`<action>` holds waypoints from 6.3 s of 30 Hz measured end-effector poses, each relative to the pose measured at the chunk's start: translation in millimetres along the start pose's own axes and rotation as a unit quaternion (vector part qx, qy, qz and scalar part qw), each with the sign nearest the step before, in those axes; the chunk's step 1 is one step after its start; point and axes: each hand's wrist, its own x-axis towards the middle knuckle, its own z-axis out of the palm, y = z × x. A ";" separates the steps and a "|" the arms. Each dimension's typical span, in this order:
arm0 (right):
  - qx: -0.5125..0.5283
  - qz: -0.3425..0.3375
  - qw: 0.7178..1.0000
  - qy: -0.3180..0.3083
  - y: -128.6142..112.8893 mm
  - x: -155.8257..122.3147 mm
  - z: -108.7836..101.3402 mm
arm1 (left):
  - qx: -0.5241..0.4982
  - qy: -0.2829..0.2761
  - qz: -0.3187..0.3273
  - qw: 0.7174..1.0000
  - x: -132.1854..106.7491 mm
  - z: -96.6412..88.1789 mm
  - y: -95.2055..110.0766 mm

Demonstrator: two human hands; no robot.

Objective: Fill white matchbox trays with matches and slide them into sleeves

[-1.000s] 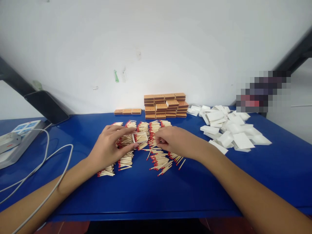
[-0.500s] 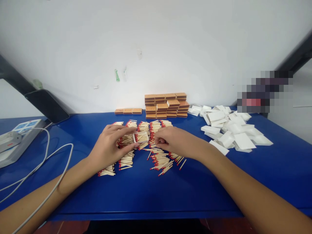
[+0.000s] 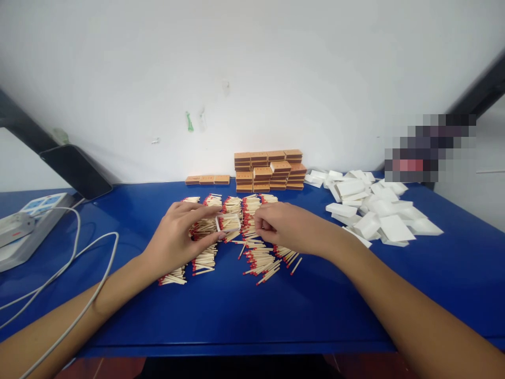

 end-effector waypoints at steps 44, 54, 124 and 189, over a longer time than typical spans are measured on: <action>0.021 -0.038 0.994 0.105 -32.2 2.8 9.9 | -0.026 -0.011 0.020 0.999 -3.4 3.7 6.3; 0.025 -0.079 0.991 0.105 -30.6 0.1 4.3 | -0.042 0.000 0.033 0.999 -2.8 2.0 7.4; 0.058 -0.064 0.983 0.162 -31.3 0.3 5.2 | -0.151 0.005 -0.041 0.988 -0.7 -1.6 15.5; 0.034 0.030 0.999 -0.030 -12.8 -2.1 -1.2 | -0.123 0.059 -0.112 0.984 2.8 -3.1 11.3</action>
